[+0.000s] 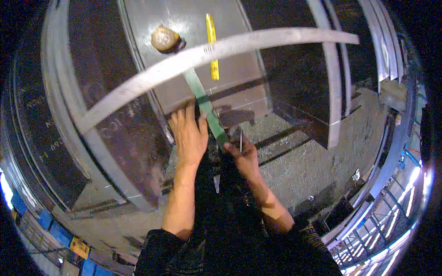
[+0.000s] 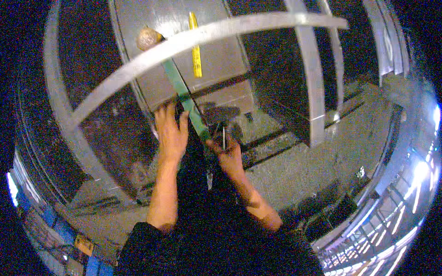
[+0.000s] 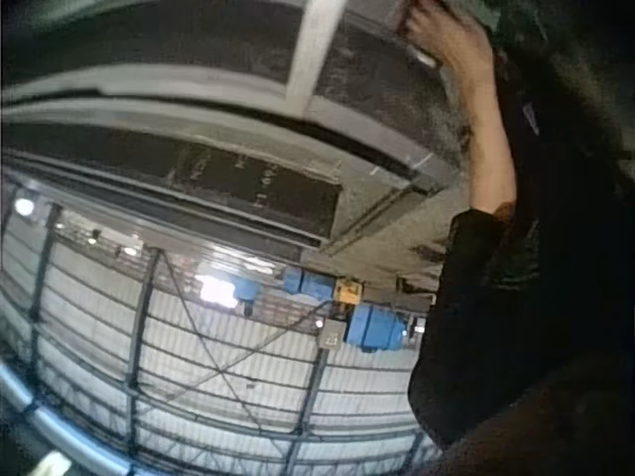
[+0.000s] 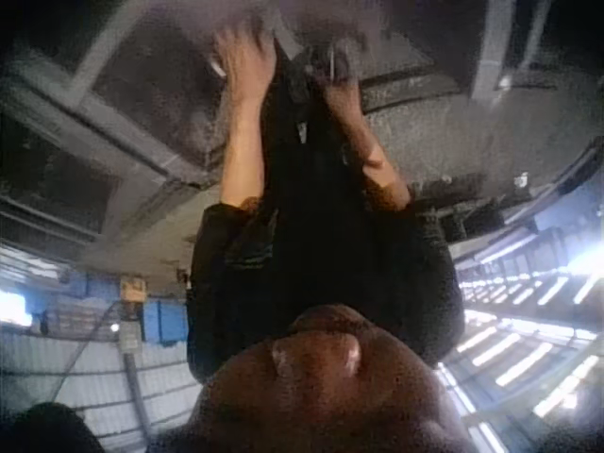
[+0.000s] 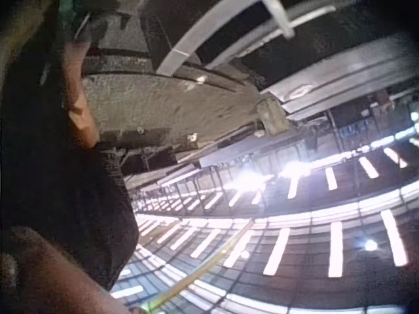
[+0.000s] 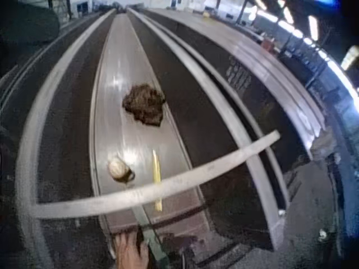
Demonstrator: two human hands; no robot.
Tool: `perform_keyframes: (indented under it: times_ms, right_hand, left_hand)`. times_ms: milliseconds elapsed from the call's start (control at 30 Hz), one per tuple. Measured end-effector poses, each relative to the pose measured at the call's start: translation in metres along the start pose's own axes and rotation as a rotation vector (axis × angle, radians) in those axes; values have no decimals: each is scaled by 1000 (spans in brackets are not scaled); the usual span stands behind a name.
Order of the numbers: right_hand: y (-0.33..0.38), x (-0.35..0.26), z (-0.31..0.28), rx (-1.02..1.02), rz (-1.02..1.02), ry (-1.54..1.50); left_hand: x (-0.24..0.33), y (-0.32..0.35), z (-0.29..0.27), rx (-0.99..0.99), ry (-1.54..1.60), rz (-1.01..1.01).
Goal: The person measures and marks a large metal sheet using a tape measure, a square ruler, and a white marker. They draw straight lines and make measurement marks on the sheet's surface in a workshop setting.
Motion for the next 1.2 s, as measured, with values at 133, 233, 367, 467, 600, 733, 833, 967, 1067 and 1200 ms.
perform_keyframes:
  times_ms: [133,233,367,467,600,733,833,967,1067,1200]
  right_hand:
    - [-35,10,15,-12,14,60]
    - [-51,-9,24,15,-95,185]
    - [-41,-27,12,18,-15,96]
    - [-14,-20,-17,44,57,-44]
    - [-5,10,-49,22,87,0]
    - [-11,-1,-38,28,54,109]
    - [-21,-40,4,9,-18,26]
    - [-53,-35,36,131,-304,391]
    - [-59,-53,41,113,-291,330]
    - [-65,-47,31,120,-327,377]
  left_hand:
    - [-3,-25,22,72,-16,124]
    - [2,-45,24,126,43,169]
    - [-17,-63,19,258,254,-13]
    - [-40,-97,19,391,389,-171]
    - [-33,-167,20,365,74,101]
    - [-37,-185,11,214,353,-146]
    - [-34,-157,9,181,405,-164]
    - [-20,-99,18,158,139,226]
    - [-19,-76,29,73,39,224]
    - [-19,-61,29,76,0,216]
Point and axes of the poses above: each hand's wrist, its own y-axis away from the middle knuckle, its own z-axis out of the palm, x = y × z, the point moved 10 cm from there along -y, towards the middle knuckle, and after that the axes turned 12 degrees about x, right-handed, at the moved point
